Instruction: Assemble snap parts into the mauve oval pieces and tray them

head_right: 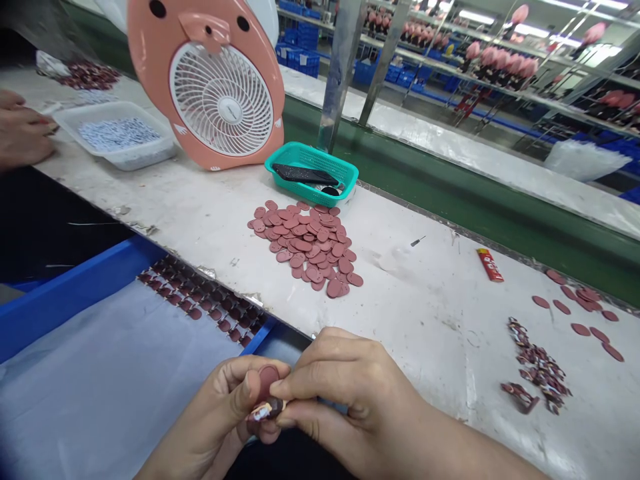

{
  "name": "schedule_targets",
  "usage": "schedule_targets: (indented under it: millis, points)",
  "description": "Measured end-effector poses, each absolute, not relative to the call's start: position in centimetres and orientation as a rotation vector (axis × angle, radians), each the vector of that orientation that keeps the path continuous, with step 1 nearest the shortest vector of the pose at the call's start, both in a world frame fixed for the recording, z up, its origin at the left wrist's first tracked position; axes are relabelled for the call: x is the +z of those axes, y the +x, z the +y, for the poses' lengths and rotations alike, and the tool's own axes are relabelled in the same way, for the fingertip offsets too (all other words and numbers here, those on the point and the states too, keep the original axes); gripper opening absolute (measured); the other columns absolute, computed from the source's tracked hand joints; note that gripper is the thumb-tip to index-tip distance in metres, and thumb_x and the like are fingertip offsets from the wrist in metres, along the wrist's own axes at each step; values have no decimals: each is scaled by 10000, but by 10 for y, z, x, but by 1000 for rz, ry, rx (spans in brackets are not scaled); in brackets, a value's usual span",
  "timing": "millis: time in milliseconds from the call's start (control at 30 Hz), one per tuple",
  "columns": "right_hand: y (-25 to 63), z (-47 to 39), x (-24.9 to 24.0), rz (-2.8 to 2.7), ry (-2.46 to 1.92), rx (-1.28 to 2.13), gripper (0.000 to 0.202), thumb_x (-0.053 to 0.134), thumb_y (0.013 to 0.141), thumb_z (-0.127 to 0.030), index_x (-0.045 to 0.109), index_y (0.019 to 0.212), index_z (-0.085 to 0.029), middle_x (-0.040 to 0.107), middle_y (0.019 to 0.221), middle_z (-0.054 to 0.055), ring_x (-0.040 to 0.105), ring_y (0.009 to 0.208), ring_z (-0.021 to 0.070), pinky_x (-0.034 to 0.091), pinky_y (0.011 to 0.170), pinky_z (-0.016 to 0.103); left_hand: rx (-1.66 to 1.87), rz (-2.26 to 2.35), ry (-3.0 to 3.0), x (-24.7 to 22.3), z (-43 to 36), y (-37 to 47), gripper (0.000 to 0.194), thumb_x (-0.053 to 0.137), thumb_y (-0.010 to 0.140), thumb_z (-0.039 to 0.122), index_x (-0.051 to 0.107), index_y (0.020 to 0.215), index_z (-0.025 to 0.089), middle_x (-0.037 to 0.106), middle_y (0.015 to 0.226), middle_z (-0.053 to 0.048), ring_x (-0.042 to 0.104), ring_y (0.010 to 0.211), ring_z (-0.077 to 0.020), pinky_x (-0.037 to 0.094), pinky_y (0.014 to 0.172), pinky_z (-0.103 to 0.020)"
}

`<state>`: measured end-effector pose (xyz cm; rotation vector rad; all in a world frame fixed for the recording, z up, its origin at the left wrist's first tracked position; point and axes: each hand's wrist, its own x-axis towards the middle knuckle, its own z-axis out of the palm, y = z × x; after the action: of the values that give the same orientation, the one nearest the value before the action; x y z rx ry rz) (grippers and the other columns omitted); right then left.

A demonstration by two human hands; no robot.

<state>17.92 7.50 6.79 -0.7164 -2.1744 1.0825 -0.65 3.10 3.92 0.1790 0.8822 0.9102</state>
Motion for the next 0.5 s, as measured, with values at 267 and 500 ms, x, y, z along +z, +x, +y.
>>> schedule_targets:
  millis: [267,500]
  points:
    - [175,82,66,-2137,-708,1075,193,708,900,-101,724,1071,-190,734,851,30,662,771,120,540,712,228,851,769,333,13,32,-17,625,787,649,667,805,991,144,699,708,-60,644,635,-146,554,518,-205]
    - [150,74,35,-2173,-836,258,208,671,878,-42,677,1072,-117,683,800,70,600,707,167,537,626,294,1258,1123,290,3,27,-20,436,955,548,421,740,852,195,672,738,3,581,619,-125,554,467,-211]
